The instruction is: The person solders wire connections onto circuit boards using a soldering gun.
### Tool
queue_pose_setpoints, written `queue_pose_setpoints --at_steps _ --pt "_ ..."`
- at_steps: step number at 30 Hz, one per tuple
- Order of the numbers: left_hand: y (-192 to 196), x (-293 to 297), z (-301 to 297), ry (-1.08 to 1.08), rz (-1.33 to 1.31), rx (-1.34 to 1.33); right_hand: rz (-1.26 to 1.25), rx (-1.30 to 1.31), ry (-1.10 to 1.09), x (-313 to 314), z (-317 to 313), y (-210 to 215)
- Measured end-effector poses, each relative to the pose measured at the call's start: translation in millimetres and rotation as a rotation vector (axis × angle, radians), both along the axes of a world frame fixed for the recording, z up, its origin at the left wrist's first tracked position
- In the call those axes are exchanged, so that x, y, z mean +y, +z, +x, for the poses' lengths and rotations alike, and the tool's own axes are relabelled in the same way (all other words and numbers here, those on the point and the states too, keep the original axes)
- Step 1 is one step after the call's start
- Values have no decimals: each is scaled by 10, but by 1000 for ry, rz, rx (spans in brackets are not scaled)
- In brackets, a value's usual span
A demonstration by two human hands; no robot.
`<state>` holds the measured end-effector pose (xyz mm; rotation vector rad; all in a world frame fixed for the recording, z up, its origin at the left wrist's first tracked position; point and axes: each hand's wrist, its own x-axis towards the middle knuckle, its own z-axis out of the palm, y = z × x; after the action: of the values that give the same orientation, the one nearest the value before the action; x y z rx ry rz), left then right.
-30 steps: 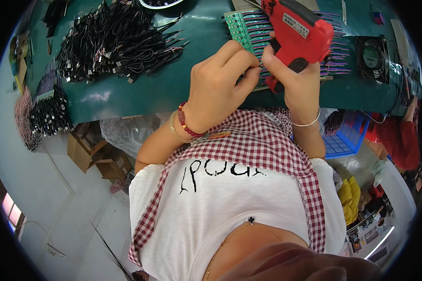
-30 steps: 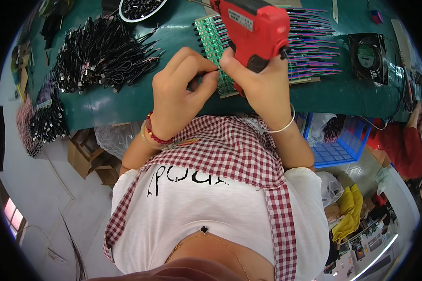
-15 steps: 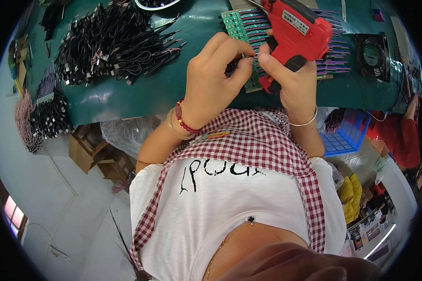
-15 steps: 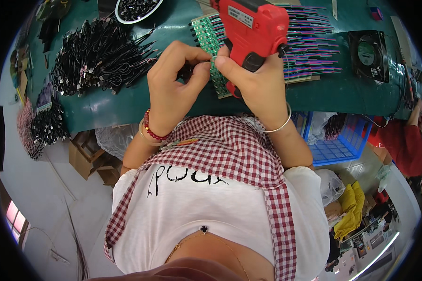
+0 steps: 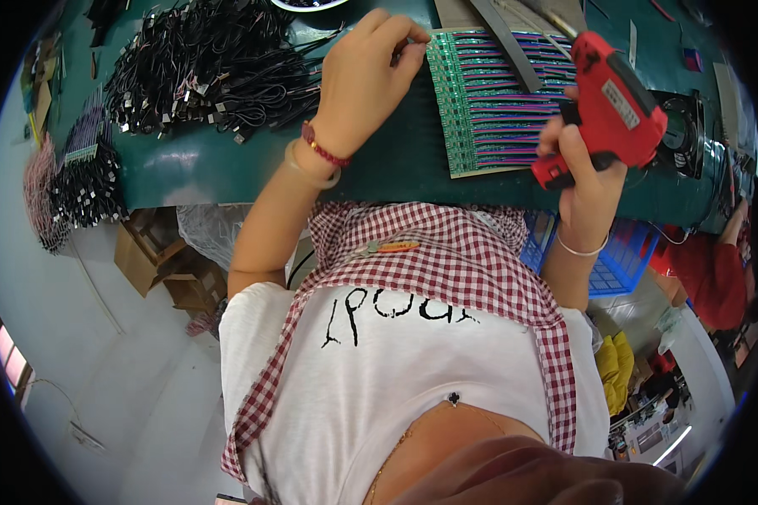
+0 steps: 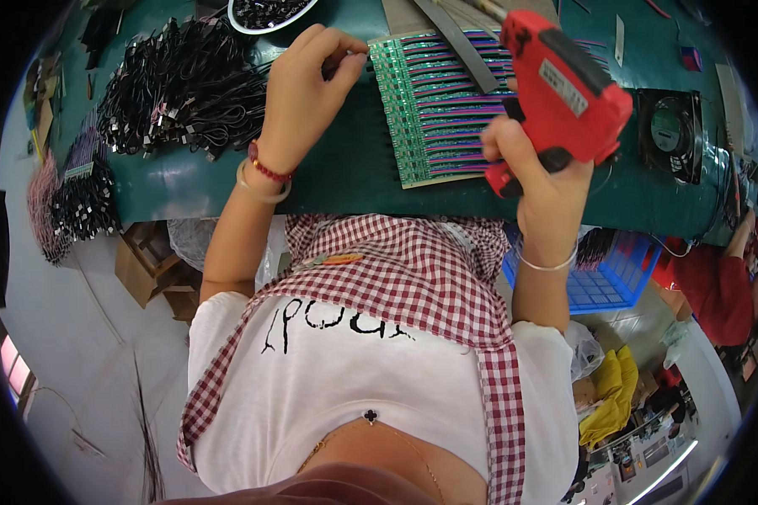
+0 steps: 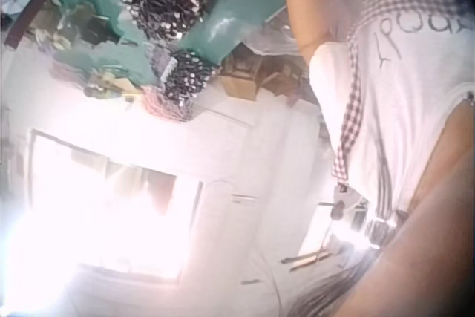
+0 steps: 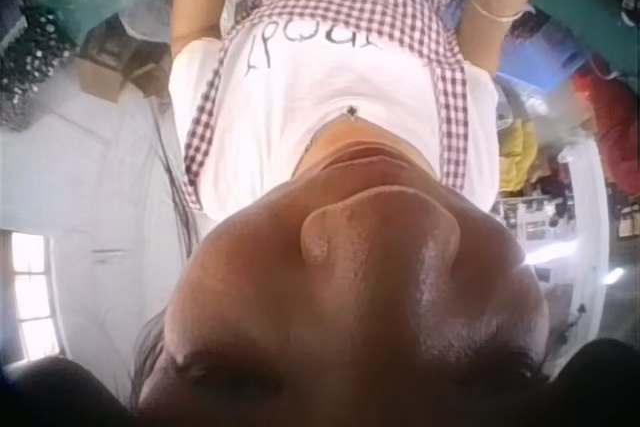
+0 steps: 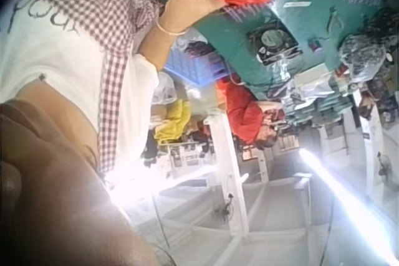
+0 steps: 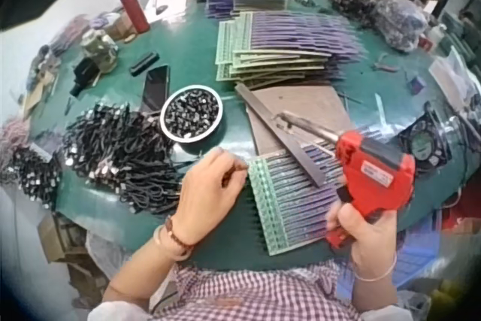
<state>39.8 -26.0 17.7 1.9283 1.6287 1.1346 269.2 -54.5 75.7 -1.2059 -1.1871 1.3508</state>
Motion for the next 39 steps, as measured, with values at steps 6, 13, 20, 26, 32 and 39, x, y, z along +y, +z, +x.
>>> queue_pose_setpoints --at_steps 6,13,20,26,32,39 --pt "17 181 24 -108 -2 86 -144 -69 -67 -186 113 -93" --pt "25 126 61 -109 70 289 -156 -103 -72 -389 120 -57" --pt "89 113 97 -132 88 332 -194 -179 -99 -463 150 -85" --pt "109 130 98 -167 94 382 -153 -243 -122 -506 122 -116" --pt "96 135 96 -157 89 389 -187 -202 -146 -523 150 -84" --pt "96 141 76 -154 97 368 -152 -172 -105 -477 113 -100"
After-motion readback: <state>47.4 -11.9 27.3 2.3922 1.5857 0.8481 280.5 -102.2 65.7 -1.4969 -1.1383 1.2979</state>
